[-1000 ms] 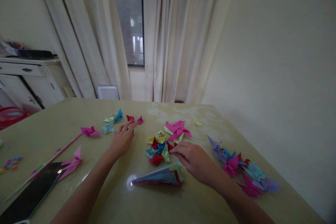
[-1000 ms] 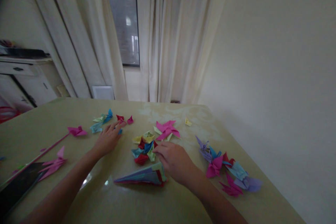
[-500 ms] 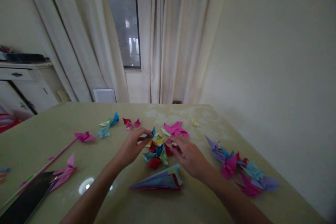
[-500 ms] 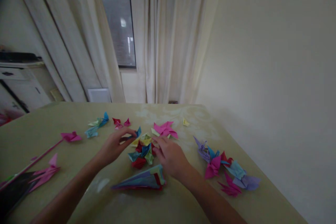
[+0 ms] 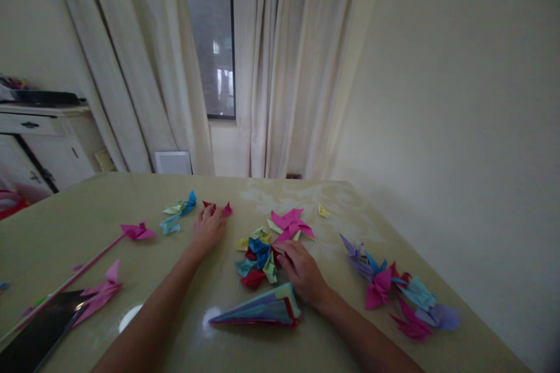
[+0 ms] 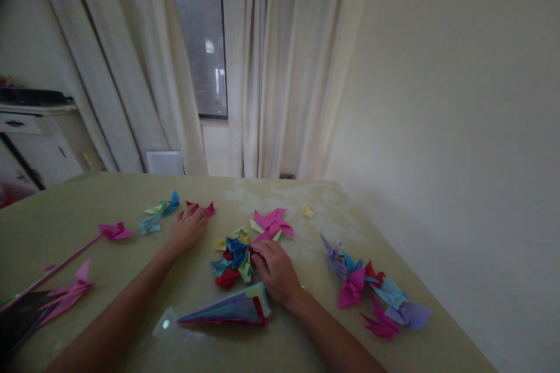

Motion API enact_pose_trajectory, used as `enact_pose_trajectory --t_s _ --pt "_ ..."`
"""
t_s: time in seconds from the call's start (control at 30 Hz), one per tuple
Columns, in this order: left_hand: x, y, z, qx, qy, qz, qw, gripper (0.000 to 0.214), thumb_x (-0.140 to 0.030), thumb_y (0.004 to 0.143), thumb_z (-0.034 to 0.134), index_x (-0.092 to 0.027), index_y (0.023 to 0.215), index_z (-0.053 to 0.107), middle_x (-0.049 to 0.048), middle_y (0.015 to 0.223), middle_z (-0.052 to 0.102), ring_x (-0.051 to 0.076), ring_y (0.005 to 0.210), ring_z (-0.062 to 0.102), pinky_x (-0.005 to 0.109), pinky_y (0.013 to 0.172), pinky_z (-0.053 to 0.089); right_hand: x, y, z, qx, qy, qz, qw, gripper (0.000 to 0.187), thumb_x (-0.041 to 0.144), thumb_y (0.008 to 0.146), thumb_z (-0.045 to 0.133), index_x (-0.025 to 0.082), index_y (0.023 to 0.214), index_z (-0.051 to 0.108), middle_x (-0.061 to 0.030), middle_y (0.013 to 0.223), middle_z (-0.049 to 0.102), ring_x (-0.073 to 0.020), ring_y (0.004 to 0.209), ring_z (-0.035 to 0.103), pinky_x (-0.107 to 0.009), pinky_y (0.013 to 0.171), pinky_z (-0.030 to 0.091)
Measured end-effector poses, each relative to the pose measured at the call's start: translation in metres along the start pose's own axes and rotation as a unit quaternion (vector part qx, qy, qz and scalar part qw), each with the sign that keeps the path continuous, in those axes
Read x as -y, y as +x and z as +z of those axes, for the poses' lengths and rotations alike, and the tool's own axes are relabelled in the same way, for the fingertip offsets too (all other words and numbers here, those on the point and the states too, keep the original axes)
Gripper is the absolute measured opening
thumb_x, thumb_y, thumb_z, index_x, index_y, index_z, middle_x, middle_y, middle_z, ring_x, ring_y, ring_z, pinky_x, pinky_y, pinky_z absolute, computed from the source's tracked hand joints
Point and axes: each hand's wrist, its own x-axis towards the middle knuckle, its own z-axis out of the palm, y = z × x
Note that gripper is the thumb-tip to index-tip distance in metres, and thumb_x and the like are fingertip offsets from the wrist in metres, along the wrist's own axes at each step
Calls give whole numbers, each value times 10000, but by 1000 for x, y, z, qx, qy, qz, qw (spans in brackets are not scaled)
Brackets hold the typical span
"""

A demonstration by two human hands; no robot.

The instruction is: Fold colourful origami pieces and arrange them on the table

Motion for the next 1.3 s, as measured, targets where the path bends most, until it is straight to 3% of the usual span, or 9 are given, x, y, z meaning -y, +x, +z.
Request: enact_pose_trajectory --t_s 0.2,0.37,0.5,0.63,0.77,0.93,1.07,1.17,1.3 --pt "-2 5 -7 48 4 23 999 119 -285 986 678 -169 966 693 67 1045 725 245 994 700 448 944 553 -6 -5 6 -85 26 -16 996 280 296 1074 470 229 1237 687 -126 1230 728 -270 1204 648 -452 1085 511" --pt "-56 6 -36 85 -95 148 981 96 -218 958 591 -204 911 673 70 987 715 216 909 715 320 826 572 12 14 -18 -129 72 29 989 332 410 1088 484 217 1313 634 -139 1271 694 -254 1122 668 -412 1011 543" --pt "-104 -13 -57 114 -168 250 947 62 -247 977 614 -225 977 672 46 1079 704 175 950 699 283 878 581 36 58 -42 -93 184 78 975 538 515 1014 613 231 1463 525 -133 1372 638 -194 939 688 -335 828 583" --pt "-118 -23 -68 58 -213 298 929 74 -211 1000 600 -232 985 669 69 1151 685 215 1076 668 358 968 578 46 95 -46 -6 252 48 966 418 553 935 707 187 1135 678 -40 949 711 -174 781 661 -291 711 551" --pt "-101 -16 -68 107 -289 247 919 75 -290 999 622 -230 954 617 57 1129 662 193 1050 688 323 890 630 46 101 -49 7 258 36 965 290 455 927 727 185 1020 674 -12 864 702 -174 784 666 -287 720 540" --pt "-59 1 -48 218 -188 195 938 191 -408 958 679 -245 1057 690 35 1065 751 202 987 743 330 858 643 55 85 -71 24 118 34 992 190 226 923 734 196 1095 661 -1 898 730 -170 819 682 -283 760 504" --pt "-16 16 -14 100 -83 72 989 314 -256 995 515 -183 1263 661 194 1402 650 361 1399 552 601 1162 448 66 75 -76 45 -4 -2 999 162 152 923 723 205 1056 647 -30 1017 714 -184 914 698 -281 819 506" --pt "15 19 5 38 -7 -33 999 458 -200 974 463 -117 1410 578 290 1625 429 483 1574 267 779 1189 254 68 72 -71 105 -82 -2 991 168 104 946 656 204 1080 671 -55 1140 695 -188 976 693 -275 847 500" --pt "41 18 10 51 28 -67 996 390 -221 969 462 -142 1297 658 250 1588 506 435 1538 374 694 1211 302 69 74 -74 168 -196 31 966 175 97 981 589 192 1080 698 -71 1202 696 -203 1030 687 -284 865 476"
